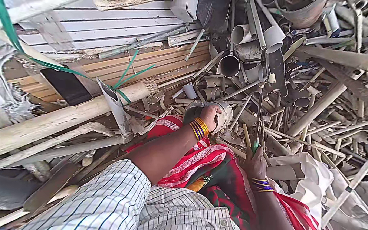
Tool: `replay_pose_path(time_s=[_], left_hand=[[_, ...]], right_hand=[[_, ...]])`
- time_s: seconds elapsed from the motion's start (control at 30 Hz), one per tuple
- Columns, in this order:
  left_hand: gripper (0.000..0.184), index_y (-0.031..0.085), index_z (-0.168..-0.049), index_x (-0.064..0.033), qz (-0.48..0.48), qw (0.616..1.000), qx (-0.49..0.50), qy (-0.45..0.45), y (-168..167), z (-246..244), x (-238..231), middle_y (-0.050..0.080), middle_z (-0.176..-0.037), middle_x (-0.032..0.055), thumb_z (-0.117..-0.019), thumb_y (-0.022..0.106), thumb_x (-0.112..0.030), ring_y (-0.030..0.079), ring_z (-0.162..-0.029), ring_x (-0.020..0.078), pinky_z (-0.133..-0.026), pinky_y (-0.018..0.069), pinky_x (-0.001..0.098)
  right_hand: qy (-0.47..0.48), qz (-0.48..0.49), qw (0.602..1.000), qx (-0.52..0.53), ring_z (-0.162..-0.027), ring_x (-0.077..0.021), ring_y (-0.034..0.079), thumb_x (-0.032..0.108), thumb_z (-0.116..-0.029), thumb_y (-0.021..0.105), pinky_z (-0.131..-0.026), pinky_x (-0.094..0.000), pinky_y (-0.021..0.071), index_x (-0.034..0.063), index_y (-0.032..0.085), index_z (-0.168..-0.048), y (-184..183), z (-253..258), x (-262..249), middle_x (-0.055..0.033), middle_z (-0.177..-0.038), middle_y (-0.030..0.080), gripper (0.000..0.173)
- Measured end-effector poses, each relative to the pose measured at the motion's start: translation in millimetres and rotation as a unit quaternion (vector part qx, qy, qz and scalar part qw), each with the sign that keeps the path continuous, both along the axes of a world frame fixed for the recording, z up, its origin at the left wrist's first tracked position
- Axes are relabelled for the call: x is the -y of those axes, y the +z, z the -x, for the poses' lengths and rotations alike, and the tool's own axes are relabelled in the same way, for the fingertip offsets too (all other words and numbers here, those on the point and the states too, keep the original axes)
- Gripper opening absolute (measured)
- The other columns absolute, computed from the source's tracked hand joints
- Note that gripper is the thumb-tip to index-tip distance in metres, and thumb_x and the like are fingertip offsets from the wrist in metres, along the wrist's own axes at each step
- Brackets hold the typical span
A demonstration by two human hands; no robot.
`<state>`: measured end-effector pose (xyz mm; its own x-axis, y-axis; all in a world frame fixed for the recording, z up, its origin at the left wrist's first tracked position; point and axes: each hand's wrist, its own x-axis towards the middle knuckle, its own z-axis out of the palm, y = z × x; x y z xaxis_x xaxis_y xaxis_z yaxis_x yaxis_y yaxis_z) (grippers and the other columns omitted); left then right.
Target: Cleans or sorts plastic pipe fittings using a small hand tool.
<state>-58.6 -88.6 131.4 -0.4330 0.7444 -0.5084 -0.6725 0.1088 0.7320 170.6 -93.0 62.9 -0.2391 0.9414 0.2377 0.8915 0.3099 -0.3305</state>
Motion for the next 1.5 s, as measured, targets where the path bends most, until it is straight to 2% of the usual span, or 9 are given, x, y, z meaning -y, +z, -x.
replay_pose_path(time_s=[0.1,0.23,0.43,0.57,0.77,0.9,1.1,1.27,1.5], left_hand=[[0.03,0.056,-0.121,-0.0007,0.014,1.0,-0.02,-0.007,12.1,3.3,-8.4,0.055,-0.123,0.0193,-0.0914,0.054,-0.002,0.054,-0.112,0.0303,-0.089,0.047,0.0532],[0.025,0.059,-0.117,-0.0004,0.035,0.999,-0.027,-0.012,39.5,12.8,-22.3,0.057,-0.118,0.0191,-0.0916,0.056,-0.003,0.056,-0.109,0.0306,-0.088,0.0484,0.0531],[0.029,0.057,-0.12,-0.0004,0.037,0.998,-0.042,0.005,15.3,26.5,-23.7,0.057,-0.119,0.0188,-0.0921,0.057,-0.006,0.056,-0.107,0.0295,-0.085,0.0485,0.0513],[0.027,0.059,-0.119,0.002,0.064,0.998,-0.016,-0.016,11.2,25.8,-34.5,0.057,-0.122,0.0216,-0.092,0.056,-0.001,0.055,-0.111,0.0328,-0.09,0.0474,0.0559],[0.026,0.058,-0.118,0.0042,0.07,0.996,-0.038,-0.04,11.5,31.3,-36.9,0.055,-0.124,0.0227,-0.0923,0.056,0.0,0.053,-0.113,0.0329,-0.092,0.0464,0.0553],[0.025,0.059,-0.118,0.0055,0.094,0.992,-0.062,-0.066,11.9,25.3,-36.6,0.055,-0.126,0.0218,-0.0939,0.056,0.002,0.051,-0.117,0.032,-0.096,0.044,0.0547],[0.022,0.059,-0.116,0.0032,0.081,0.994,-0.046,-0.059,16.7,30.3,-30.6,0.056,-0.12,0.0206,-0.0949,0.054,0.0,0.053,-0.11,0.0298,-0.091,0.0461,0.0515],[0.025,0.059,-0.12,0.0034,0.09,0.991,-0.06,-0.08,13.3,21.3,-29.4,0.055,-0.124,0.021,-0.0951,0.055,-0.001,0.052,-0.115,0.031,-0.094,0.0455,0.0535],[0.027,0.059,-0.119,0.0016,0.063,0.995,-0.033,-0.066,17.6,17.3,-29.9,0.057,-0.12,0.0203,-0.0924,0.056,0.0,0.055,-0.109,0.0308,-0.089,0.0482,0.053]], right_hand=[[0.092,-0.139,0.986,-0.006,-0.066,-0.041,0.072,0.019,-0.0967,0.054,-0.059,-0.0516,0.0573,-0.0185,0.061,-0.12,-2.1,-1.3,7.1,-0.0265,-0.08,0.07,0.045],[-0.036,0.238,0.969,0.057,-0.108,-0.0424,0.068,0.027,-0.1098,0.045,-0.093,-0.0566,0.0525,-0.0063,0.045,-0.143,6.0,11.2,0.4,-0.0282,-0.117,0.067,0.047],[0.083,-0.154,0.983,-0.049,-0.065,-0.0354,0.072,0.019,-0.0952,0.054,-0.058,-0.0467,0.0581,-0.0193,0.06,-0.118,-15.0,16.3,18.1,-0.0246,-0.081,0.071,0.045],[0.005,0.252,0.962,0.104,-0.105,-0.0413,0.069,0.028,-0.1093,0.047,-0.092,-0.0549,0.0527,-0.0072,0.047,-0.141,0.3,24.5,5.4,-0.0273,-0.111,0.069,0.047],[0.093,-0.122,0.986,-0.069,-0.065,-0.0322,0.069,0.018,-0.0964,0.052,-0.061,-0.0439,0.0572,-0.0227,0.055,-0.121,-9.4,13.5,13.3,-0.0259,-0.081,0.068,0.047],[0.043,0.225,0.962,0.147,-0.098,-0.0444,0.071,0.028,-0.1093,0.046,-0.085,-0.0575,0.0543,-0.0057,0.048,-0.141,3.1,32.7,12.4,-0.0272,-0.104,0.07,0.046],[0.079,-0.153,0.982,-0.074,-0.069,-0.0324,0.07,0.016,-0.0963,0.053,-0.065,-0.0419,0.0578,-0.0231,0.055,-0.12,-2.0,24.2,20.1,-0.0277,-0.085,0.068,0.046],[0.027,0.255,0.961,0.103,-0.104,-0.0426,0.069,0.025,-0.1094,0.045,-0.092,-0.0554,0.0527,-0.0087,0.046,-0.141,-2.1,30.8,6.7,-0.0285,-0.111,0.068,0.046],[0.07,-0.145,0.984,-0.073,-0.068,-0.0287,0.07,0.019,-0.0983,0.052,-0.065,-0.0391,0.0581,-0.0227,0.055,-0.119,6.6,14.8,21.1,-0.025,-0.083,0.068,0.047]])
